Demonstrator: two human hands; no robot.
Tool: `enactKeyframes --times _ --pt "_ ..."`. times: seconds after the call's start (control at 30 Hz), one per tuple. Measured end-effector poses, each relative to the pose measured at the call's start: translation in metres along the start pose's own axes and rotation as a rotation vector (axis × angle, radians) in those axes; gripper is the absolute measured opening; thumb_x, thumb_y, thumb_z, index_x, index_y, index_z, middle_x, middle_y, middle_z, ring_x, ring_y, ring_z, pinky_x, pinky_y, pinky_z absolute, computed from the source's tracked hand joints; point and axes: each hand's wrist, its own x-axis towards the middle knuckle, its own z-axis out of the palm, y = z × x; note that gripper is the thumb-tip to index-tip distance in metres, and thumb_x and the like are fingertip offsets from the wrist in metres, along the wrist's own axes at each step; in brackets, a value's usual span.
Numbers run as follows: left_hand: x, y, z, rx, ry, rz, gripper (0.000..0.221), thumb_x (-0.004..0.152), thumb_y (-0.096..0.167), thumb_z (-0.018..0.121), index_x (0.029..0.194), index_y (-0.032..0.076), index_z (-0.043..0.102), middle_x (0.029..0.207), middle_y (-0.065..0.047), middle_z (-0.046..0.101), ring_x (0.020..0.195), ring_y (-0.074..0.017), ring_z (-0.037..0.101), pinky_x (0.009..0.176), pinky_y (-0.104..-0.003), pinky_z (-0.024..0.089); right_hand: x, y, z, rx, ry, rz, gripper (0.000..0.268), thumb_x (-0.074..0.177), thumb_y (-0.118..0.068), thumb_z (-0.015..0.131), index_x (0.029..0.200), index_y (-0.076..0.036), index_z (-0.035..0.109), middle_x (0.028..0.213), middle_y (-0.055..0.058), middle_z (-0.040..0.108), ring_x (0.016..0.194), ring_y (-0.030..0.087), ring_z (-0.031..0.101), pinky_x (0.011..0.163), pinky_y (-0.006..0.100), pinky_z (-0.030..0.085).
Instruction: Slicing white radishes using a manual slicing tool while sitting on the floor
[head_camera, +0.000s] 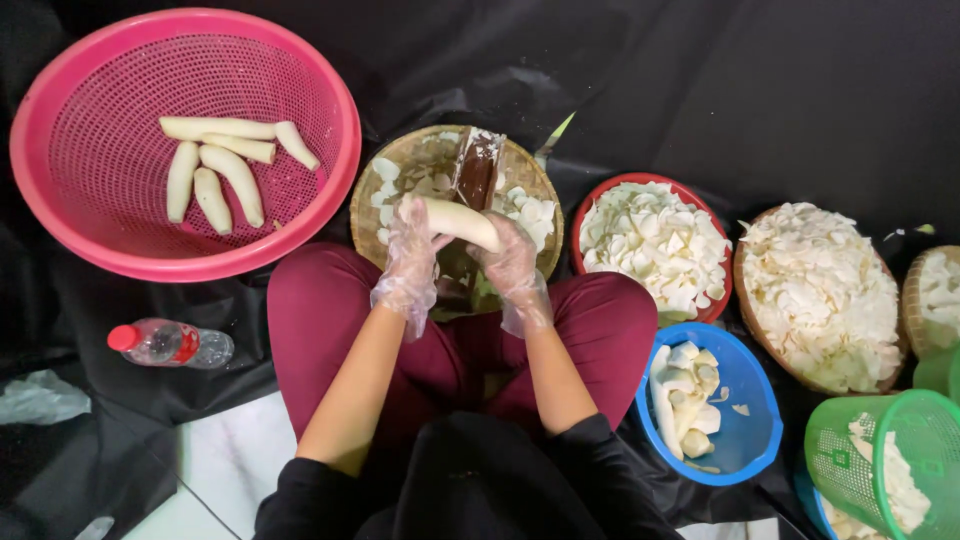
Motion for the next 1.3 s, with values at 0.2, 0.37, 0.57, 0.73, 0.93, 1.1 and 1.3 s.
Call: enactKeyframes --times 0.2,0.37,0.57,0.73,0.93,1.1,1.3 --pt "0.021 -0.04 -0.021 -0.24 0.168 -0.115 0.06 0.1 0.041 0.063 0.137 -0.002 0.043 0.115 -0.022 0.056 0.098 -0.04 0.07 0.09 -0.052 0.065 -0.003 -0.003 0.0 -0.217 0.175 -0.37 0.041 0.07 -0.025 0.097 0.104 -0.012 0.077 0.082 0.008 0.074 0.075 0.03 0.074 0.067 0.038 0.059" --pt "0.07 -0.086 -0.055 -0.235 0.22 -0.22 0.054 0.1 0.053 0.057 0.128 0.007 0.051 0.107 -0.021 0.065 0.096 -0.0447 0.073 0.083 -0.059 0.067 -0.001 0.007 0.005 -0.344 0.12 -0.446 0.048 0.076 -0.034 0.091 0.117 -0.014 0.073 0.101 0.009 0.071 0.087 0.035 0.074 0.073 0.044 0.063" --pt "0.074 -0.073 -0.055 -0.328 0.2 -0.337 0.047 0.099 0.046 0.058 0.123 0.006 0.053 0.108 -0.02 0.067 0.103 -0.0448 0.071 0.093 -0.061 0.061 -0.001 0.018 0.0 -0.253 0.012 -0.32 0.045 0.082 -0.027 0.087 0.122 -0.013 0.071 0.113 0.012 0.066 0.095 0.041 0.072 0.077 0.049 0.065" --pt "0.059 -0.051 -0.04 -0.395 0.172 -0.339 0.036 0.093 0.039 0.068 0.117 0.012 0.064 0.108 -0.016 0.07 0.103 -0.0405 0.072 0.099 -0.061 0.056 -0.002 0.025 0.0 -0.277 -0.093 -0.153 0.045 0.081 -0.035 0.085 0.119 -0.016 0.071 0.105 0.011 0.068 0.091 0.044 0.071 0.073 0.055 0.062" --pt "0.063 -0.055 -0.043 -0.327 0.128 -0.359 0.036 0.092 0.039 0.066 0.118 0.015 0.071 0.113 -0.016 0.072 0.106 -0.0348 0.072 0.101 -0.053 0.056 -0.001 0.028 0.012 -0.461 0.013 -0.214 0.049 0.082 -0.055 0.079 0.117 -0.021 0.073 0.094 0.004 0.07 0.08 0.035 0.074 0.065 0.046 0.063" --pt "0.056 -0.049 -0.042 -0.299 0.105 -0.329 0.042 0.092 0.039 0.067 0.124 0.01 0.065 0.114 -0.019 0.069 0.107 -0.0389 0.07 0.103 -0.056 0.052 -0.003 0.042 0.014 -0.493 0.106 -0.259 0.058 0.08 -0.06 0.08 0.121 -0.02 0.071 0.092 0.006 0.072 0.074 0.035 0.073 0.062 0.045 0.063" --pt "0.07 -0.071 -0.058 -0.301 0.084 -0.298 0.046 0.097 0.039 0.066 0.131 0.007 0.061 0.116 -0.022 0.069 0.109 -0.0425 0.069 0.102 -0.056 0.054 -0.006 0.058 0.013 -0.193 0.039 -0.137 0.053 0.068 -0.042 0.097 0.104 -0.009 0.075 0.088 0.016 0.075 0.079 0.039 0.074 0.06 0.046 0.06"
